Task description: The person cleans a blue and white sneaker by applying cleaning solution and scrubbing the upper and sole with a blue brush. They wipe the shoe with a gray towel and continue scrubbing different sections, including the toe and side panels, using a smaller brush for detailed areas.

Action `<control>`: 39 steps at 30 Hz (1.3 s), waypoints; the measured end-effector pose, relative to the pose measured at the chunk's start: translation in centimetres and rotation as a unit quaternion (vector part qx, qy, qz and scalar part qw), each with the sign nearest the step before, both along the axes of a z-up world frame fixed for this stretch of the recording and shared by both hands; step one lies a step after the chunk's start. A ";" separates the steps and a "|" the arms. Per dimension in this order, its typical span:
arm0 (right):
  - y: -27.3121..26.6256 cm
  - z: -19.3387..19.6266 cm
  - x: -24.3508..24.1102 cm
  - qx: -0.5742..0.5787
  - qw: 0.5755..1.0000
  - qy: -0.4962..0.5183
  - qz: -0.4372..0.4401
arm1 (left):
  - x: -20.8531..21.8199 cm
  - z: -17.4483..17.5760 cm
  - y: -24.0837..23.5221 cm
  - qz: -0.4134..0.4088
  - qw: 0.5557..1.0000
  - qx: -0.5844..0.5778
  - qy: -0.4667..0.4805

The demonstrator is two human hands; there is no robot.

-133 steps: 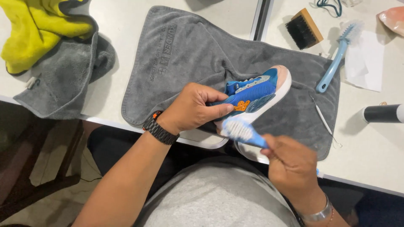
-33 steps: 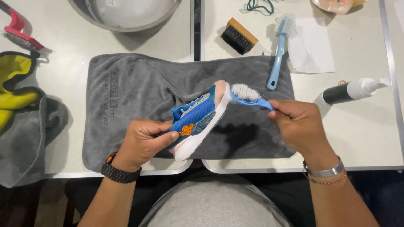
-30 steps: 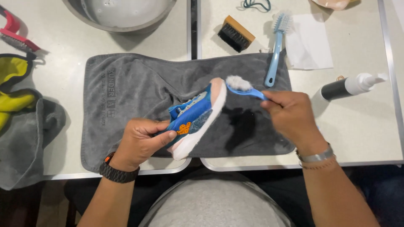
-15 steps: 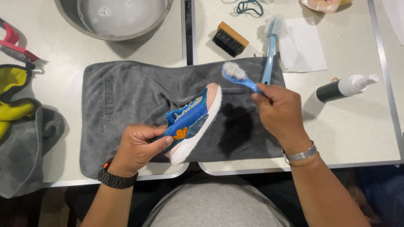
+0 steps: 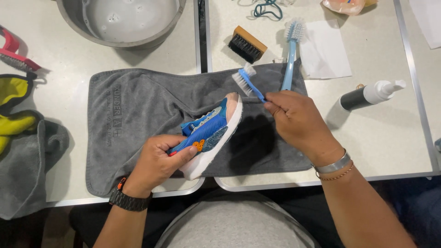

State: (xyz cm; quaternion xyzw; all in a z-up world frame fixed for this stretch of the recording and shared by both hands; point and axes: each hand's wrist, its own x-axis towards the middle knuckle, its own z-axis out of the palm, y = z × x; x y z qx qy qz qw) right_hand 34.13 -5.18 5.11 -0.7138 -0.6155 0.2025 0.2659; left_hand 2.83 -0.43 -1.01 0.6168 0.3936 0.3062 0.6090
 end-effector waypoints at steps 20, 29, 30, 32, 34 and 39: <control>-0.8 1.1 0.4 -0.063 0.986 -0.154 0.000 | 0.6 0.4 -0.5 0.023 0.998 0.025 -0.058; -2.8 2.3 -0.5 -0.030 0.962 -0.268 0.045 | 0.4 0.0 -0.7 0.021 0.997 0.034 -0.061; -2.9 2.1 -1.1 -0.021 0.957 -0.282 0.067 | 0.2 -0.4 -0.6 0.023 0.997 0.034 -0.060; -3.6 3.2 -0.9 -0.021 0.958 -0.281 0.054 | 0.1 0.5 -0.6 -0.001 0.998 0.062 -0.029; -3.7 3.1 -1.0 -0.027 0.959 -0.278 0.036 | -0.3 1.0 -0.7 -0.031 0.996 0.084 0.003; -4.1 2.3 -3.2 0.088 0.946 -0.296 0.099 | -0.2 1.1 -0.6 -0.032 0.996 0.078 -0.002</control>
